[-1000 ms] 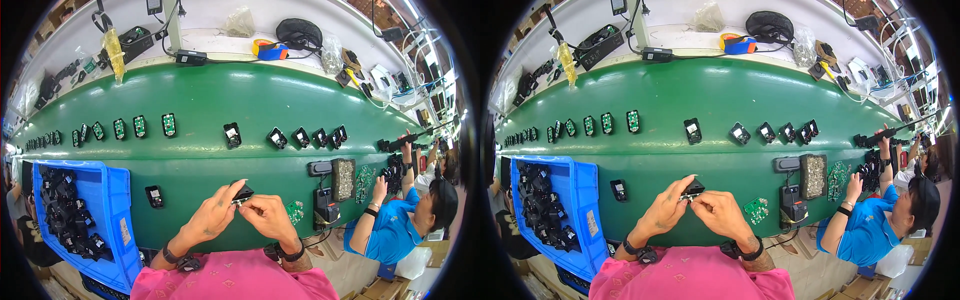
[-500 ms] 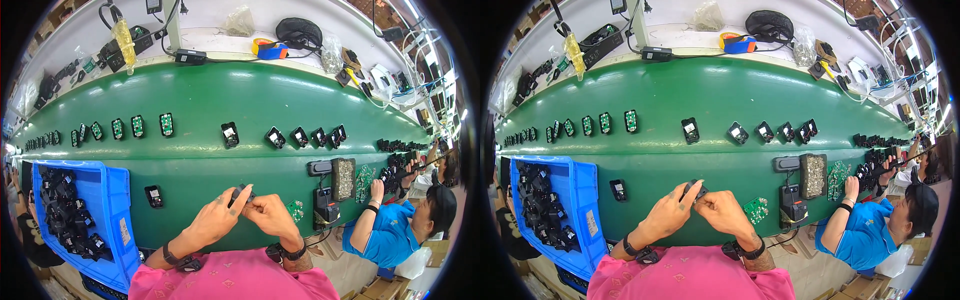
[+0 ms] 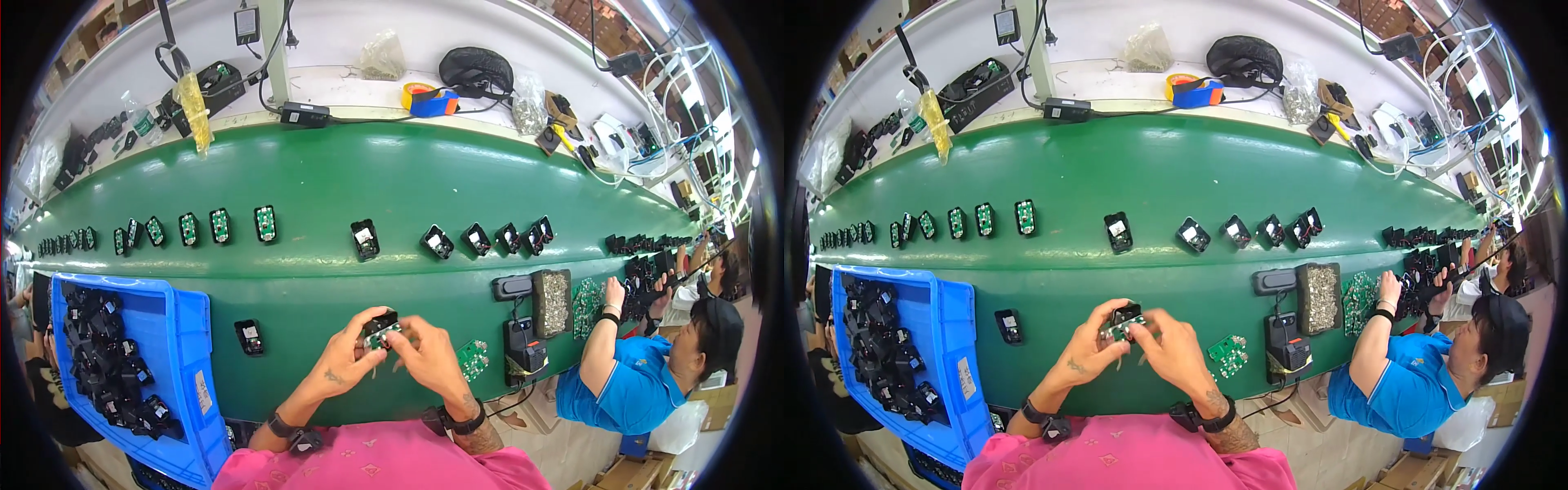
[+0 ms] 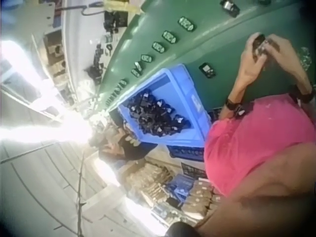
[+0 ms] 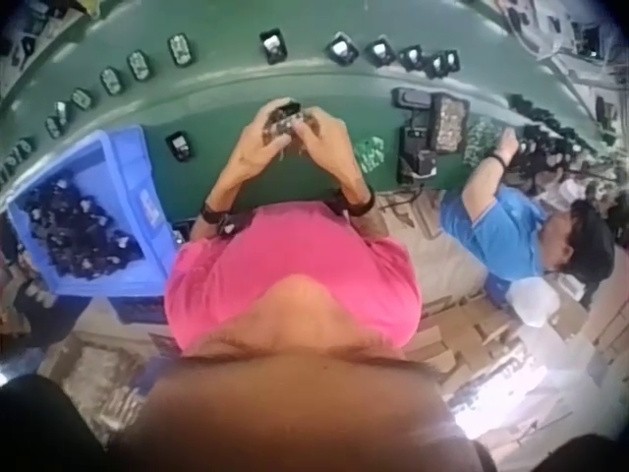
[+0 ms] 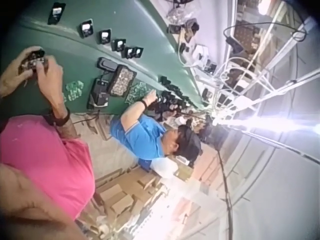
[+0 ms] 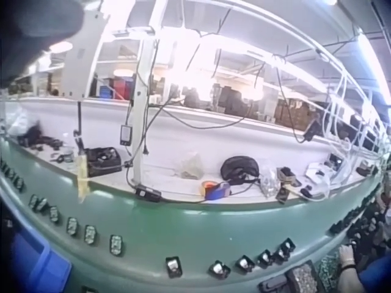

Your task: The worker is manually assembling green circuit boards into black plastic housings at a factory workstation.

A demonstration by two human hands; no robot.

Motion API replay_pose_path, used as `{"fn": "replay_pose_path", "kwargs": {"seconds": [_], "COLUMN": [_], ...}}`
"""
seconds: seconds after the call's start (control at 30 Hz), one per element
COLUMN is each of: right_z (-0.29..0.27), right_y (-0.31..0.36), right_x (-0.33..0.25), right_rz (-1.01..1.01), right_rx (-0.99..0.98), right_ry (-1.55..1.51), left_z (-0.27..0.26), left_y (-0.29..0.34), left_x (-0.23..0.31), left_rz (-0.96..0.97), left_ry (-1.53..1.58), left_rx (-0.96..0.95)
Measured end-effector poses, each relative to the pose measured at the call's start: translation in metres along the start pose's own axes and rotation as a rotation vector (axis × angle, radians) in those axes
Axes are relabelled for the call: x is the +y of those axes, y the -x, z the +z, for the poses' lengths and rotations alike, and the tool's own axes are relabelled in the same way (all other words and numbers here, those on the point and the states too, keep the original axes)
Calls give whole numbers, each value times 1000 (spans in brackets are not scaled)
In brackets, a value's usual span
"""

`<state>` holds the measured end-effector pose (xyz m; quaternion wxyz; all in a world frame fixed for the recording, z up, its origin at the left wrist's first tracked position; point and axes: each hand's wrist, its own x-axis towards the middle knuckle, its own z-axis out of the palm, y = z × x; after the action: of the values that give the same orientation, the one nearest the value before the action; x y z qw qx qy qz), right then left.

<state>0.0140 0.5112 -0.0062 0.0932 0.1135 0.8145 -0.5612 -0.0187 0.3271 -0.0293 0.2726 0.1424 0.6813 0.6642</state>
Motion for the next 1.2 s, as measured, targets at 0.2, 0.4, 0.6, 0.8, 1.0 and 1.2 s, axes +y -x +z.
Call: {"fn": "replay_pose_path", "kwargs": {"seconds": [0.2,0.4,0.6,0.8,1.0,1.2], "right_z": [10,27,11,16,19,22], "right_y": [10,2,-1,2,3,-3], "right_x": [5,8,20,0,6,6], "right_rz": [-75,-406,-151,-399,-232,-241], "right_rx": [89,61,-27,83,5,138], "right_ry": [-39,-152,-274,35,-94,-25], "left_z": [-3,-2,6,10,16,15], "left_y": [-6,-7,-6,-9,-5,-8], "left_x": [0,-23,-21,-16,-17,-14], "left_rz": [119,250,282,422,402,307], "left_ry": [-148,-48,-232,-320,-272,-102], "left_rx": [54,137,255,423,482,418]}}
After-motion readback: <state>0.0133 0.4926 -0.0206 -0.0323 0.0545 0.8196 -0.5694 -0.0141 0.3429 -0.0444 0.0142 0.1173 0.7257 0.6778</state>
